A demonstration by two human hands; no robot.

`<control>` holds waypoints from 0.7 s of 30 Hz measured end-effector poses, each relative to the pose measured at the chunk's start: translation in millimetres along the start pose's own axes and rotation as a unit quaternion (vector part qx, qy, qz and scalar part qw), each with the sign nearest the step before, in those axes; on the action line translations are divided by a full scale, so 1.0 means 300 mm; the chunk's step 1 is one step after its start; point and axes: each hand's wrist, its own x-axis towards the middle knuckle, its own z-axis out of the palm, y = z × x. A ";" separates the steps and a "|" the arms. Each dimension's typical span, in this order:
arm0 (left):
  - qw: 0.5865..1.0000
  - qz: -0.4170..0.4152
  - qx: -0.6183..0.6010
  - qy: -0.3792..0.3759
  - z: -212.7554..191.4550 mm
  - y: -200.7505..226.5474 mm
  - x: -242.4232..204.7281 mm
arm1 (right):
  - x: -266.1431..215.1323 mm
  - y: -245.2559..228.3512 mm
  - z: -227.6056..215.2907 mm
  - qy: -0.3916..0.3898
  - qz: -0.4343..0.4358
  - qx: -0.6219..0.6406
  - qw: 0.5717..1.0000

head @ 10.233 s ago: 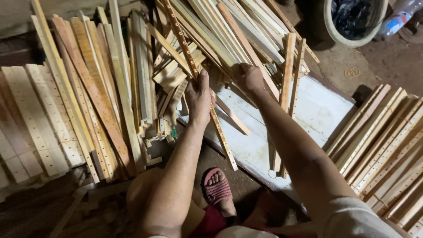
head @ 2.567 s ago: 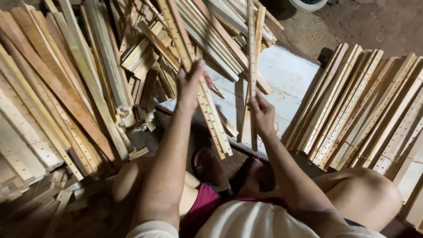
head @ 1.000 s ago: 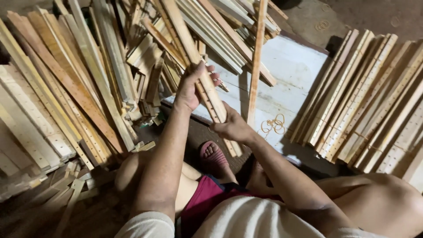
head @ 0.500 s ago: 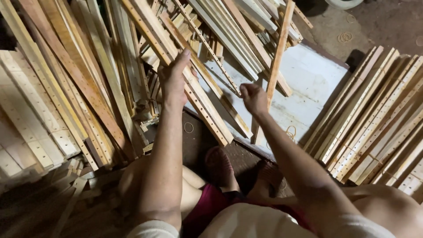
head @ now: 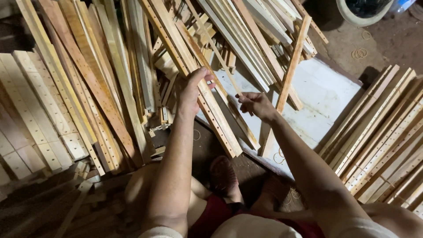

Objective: The person sits on the floor and sorts long wooden slats with pre-drilled holes, picking them up from a pile, aligning them, and stacking them into neat bundles. The person occasionally uses rubber bands to secure the bundles.

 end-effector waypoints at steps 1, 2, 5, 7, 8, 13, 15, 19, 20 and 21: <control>1.000 -0.002 0.000 -0.001 -0.005 -0.009 -0.007 | -0.050 -0.025 0.020 0.001 0.001 0.000 1.000; 0.999 -0.035 -0.014 -0.031 -0.001 -0.020 -0.011 | -0.101 -0.053 0.031 -0.006 0.011 0.031 0.999; 0.996 -0.058 -0.033 -0.064 0.005 -0.067 0.024 | -0.207 -0.095 0.044 -0.036 0.026 0.058 0.997; 0.996 -0.046 -0.038 -0.068 0.004 -0.087 0.038 | -0.255 -0.123 0.053 -0.058 0.031 0.055 0.996; 0.994 -0.056 -0.040 -0.080 0.002 -0.087 0.031 | -0.275 -0.144 0.060 -0.094 0.040 0.038 0.994; 0.994 -0.067 -0.026 -0.088 -0.034 -0.152 0.101 | -0.226 -0.088 -0.007 -0.144 0.091 -0.034 0.985; 0.994 -0.075 -0.017 -0.079 -0.044 -0.167 0.110 | -0.183 -0.145 -0.058 0.048 0.021 -0.099 0.994; 0.997 -0.029 0.016 -0.075 0.030 -0.125 0.036 | -0.066 0.105 -0.304 0.289 0.048 -0.361 0.886; 0.997 -0.032 0.010 -0.072 0.064 -0.111 0.014 | -0.057 0.128 -0.319 0.283 0.095 -0.350 0.888; 0.997 -0.034 0.005 -0.069 0.097 -0.097 -0.010 | -0.049 0.151 -0.336 0.276 0.141 -0.339 0.888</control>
